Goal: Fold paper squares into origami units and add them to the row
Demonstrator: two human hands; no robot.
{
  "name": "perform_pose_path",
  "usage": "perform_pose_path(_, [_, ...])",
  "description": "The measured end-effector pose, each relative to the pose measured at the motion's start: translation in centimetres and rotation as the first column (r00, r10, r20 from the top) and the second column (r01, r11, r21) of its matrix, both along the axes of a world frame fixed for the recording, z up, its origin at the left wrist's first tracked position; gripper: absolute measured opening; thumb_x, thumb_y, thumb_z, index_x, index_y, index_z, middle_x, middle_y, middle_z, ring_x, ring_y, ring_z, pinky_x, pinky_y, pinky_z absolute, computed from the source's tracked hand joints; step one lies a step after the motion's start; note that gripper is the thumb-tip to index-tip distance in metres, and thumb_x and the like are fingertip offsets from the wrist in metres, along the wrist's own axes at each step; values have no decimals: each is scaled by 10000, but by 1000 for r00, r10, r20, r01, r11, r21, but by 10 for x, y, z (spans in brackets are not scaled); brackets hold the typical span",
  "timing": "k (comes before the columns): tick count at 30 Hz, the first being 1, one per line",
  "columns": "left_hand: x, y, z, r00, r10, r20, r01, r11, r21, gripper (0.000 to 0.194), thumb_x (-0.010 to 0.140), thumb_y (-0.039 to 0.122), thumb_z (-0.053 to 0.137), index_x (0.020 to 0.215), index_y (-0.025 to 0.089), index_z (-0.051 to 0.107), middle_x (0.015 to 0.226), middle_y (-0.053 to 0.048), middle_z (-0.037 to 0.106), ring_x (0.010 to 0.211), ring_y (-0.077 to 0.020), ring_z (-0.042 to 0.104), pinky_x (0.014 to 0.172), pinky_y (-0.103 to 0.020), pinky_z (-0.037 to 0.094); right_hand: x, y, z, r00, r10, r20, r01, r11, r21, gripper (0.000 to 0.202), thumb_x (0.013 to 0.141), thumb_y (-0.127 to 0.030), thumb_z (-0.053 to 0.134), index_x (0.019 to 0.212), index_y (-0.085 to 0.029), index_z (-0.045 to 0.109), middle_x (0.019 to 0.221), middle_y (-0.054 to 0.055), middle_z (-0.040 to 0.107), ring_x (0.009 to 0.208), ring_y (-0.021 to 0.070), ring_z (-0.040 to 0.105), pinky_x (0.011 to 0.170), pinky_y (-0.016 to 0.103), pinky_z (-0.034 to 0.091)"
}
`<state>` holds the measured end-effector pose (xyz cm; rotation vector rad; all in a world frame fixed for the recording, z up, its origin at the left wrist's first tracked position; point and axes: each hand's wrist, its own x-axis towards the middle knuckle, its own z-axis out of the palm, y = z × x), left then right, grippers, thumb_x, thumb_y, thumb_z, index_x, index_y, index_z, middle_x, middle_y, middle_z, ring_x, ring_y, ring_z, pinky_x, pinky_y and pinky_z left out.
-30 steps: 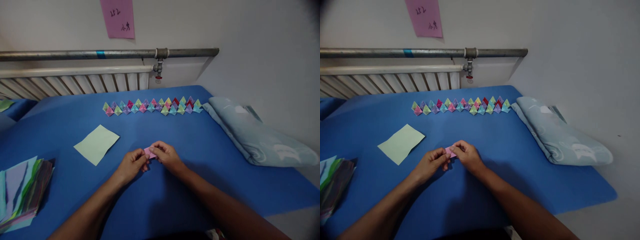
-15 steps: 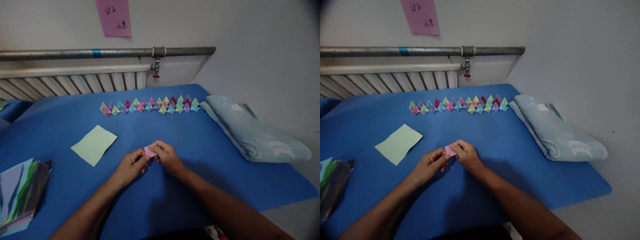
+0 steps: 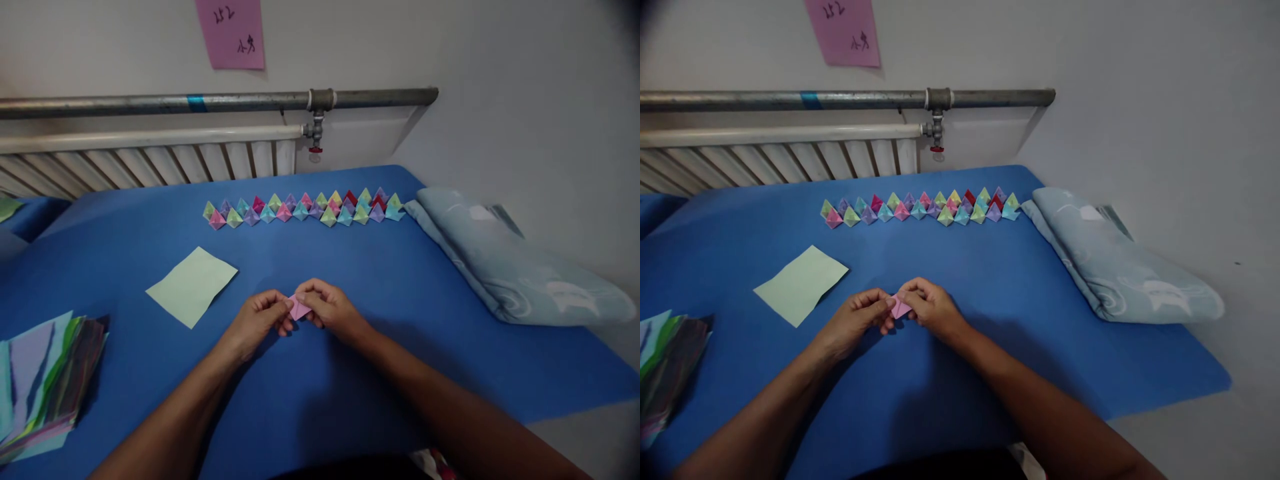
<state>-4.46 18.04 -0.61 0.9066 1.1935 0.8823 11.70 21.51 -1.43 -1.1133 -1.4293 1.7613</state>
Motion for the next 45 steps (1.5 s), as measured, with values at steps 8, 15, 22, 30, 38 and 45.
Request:
perform_pose_path(8, [-3, -1, -9, 954, 17, -300, 74, 954, 290, 200, 816, 364, 589, 826, 168, 628, 691, -17, 632, 597, -127, 574, 559, -266, 467, 4, 5, -4, 1000, -1, -20, 1, 999, -38, 164, 665, -243, 649, 801, -184, 580, 493, -107, 473, 426, 47, 377, 441, 196, 272])
perform_pose_path(15, [-4, -15, -7, 702, 228, -674, 542, 444, 714, 209, 863, 123, 534, 1037, 204, 614, 1019, -56, 674, 982, -185, 617, 869, -363, 485, 10, 2, 7, 999, 2, 35, 3, 986, -164, 155, 686, -102, 595, 783, -201, 526, 454, -122, 474, 370, 45, 378, 397, 178, 248])
perform_pose_path(22, [0, -31, -13, 562, 377, -736, 678, 301, 671, 180, 884, 151, 563, 1055, 172, 613, 1012, -82, 691, 941, -204, 627, 812, -366, 476, 9, -2, 8, 975, 141, 169, -119, 984, -135, 185, 721, -15, 514, 758, -196, 519, 451, -99, 503, 403, 64, 441, 432, 179, 314])
perform_pose_path(30, [14, -45, -23, 466, 408, -785, 725, 333, 603, 130, 929, 155, 502, 914, 158, 631, 868, -58, 700, 804, -178, 617, 729, -336, 476, 32, -35, 2, 865, -198, 461, -142, 786, 602, 101, 841, -151, 546, 918, -187, 600, 866, 33, 654, 767, 143, 577, 724, 279, 431])
perform_pose_path(38, [14, -57, -24, 404, 370, -837, 735, 414, 538, 182, 931, 185, 505, 1063, 167, 629, 1021, -75, 709, 879, -201, 621, 783, -366, 454, 45, -76, -12, 817, -104, 567, -420, 566, 710, 336, 855, -44, 425, 1120, -142, 606, 1098, 126, 672, 970, 215, 586, 849, 383, 447])
perform_pose_path(45, [12, -61, -22, 428, 350, -833, 706, 446, 550, 165, 920, 181, 528, 1058, 176, 619, 1025, -68, 720, 913, -200, 634, 872, -385, 419, 48, -65, -9, 726, -86, 683, -535, 554, 638, 269, 887, -125, 534, 1145, -142, 609, 1123, 102, 670, 962, 226, 564, 851, 381, 428])
